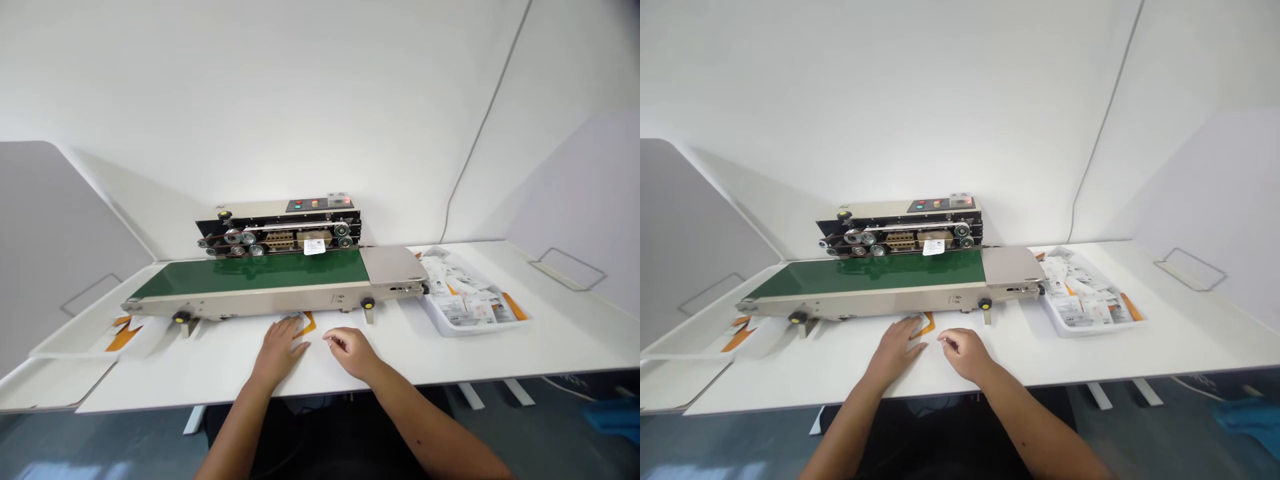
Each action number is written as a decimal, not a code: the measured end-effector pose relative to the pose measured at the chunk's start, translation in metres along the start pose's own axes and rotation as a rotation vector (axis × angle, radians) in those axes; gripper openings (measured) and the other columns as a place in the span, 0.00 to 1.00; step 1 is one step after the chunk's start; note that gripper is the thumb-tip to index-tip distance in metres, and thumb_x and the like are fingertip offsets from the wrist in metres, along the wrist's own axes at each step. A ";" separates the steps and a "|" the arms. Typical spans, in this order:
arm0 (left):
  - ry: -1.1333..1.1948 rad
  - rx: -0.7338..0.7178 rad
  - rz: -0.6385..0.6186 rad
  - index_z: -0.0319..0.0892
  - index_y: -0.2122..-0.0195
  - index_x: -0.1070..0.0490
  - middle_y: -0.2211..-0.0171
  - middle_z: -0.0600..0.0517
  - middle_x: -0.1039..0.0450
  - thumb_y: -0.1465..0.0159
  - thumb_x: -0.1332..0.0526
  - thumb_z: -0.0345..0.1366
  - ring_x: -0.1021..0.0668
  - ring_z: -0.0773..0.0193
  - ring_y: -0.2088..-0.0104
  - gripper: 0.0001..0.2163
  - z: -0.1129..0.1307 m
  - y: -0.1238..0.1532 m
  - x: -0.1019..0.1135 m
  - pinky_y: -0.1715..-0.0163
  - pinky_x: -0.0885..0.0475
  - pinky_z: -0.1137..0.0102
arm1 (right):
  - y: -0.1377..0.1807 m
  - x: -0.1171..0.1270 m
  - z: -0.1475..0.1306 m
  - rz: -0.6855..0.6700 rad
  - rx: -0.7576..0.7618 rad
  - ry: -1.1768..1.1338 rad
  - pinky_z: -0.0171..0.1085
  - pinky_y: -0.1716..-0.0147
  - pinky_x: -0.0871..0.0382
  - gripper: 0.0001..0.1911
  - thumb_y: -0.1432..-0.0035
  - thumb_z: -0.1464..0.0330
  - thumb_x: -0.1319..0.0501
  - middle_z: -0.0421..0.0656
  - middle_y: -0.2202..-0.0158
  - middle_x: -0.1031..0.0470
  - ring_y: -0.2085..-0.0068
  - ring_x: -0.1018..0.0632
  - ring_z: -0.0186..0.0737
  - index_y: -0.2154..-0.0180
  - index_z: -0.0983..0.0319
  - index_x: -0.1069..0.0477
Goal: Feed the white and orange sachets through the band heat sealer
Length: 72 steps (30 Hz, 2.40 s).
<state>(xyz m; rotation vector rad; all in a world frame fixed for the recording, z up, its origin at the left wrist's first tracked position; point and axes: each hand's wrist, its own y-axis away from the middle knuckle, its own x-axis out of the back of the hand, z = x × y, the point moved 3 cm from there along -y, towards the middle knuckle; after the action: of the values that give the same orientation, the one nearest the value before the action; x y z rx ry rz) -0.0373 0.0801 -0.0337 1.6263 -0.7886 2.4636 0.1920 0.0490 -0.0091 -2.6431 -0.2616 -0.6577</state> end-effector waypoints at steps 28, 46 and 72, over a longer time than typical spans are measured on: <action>0.459 -0.290 0.027 0.46 0.54 0.22 0.57 0.46 0.18 0.32 0.43 0.27 0.17 0.57 0.54 0.12 0.025 0.014 0.025 0.52 0.20 0.62 | 0.000 -0.017 0.011 -0.149 0.133 0.105 0.45 0.48 0.27 0.17 0.34 0.74 0.38 0.43 0.54 0.17 0.52 0.21 0.47 0.48 0.53 0.20; 0.512 0.290 0.287 0.47 0.36 0.34 0.42 0.42 0.26 0.32 0.37 0.47 0.22 0.48 0.42 0.25 -0.003 0.023 0.019 0.68 0.18 0.70 | 0.004 -0.005 0.022 0.188 -0.066 -0.163 0.49 0.45 0.26 0.28 0.36 0.69 0.42 0.47 0.44 0.23 0.44 0.22 0.50 0.36 0.52 0.31; 0.392 0.249 0.240 0.44 0.47 0.26 0.49 0.45 0.20 0.32 0.39 0.47 0.17 0.52 0.50 0.18 -0.002 0.018 0.021 0.56 0.19 0.65 | 0.006 -0.013 0.023 0.111 -0.266 -0.428 0.32 0.79 0.32 0.18 0.41 0.64 0.36 0.34 0.71 0.23 0.80 0.27 0.32 0.51 0.56 0.36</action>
<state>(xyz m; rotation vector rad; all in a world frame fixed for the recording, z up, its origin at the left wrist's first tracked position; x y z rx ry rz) -0.0538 0.0607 -0.0226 1.0935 -0.6736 3.0192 0.1919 0.0520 -0.0360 -3.0098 -0.1512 -0.0862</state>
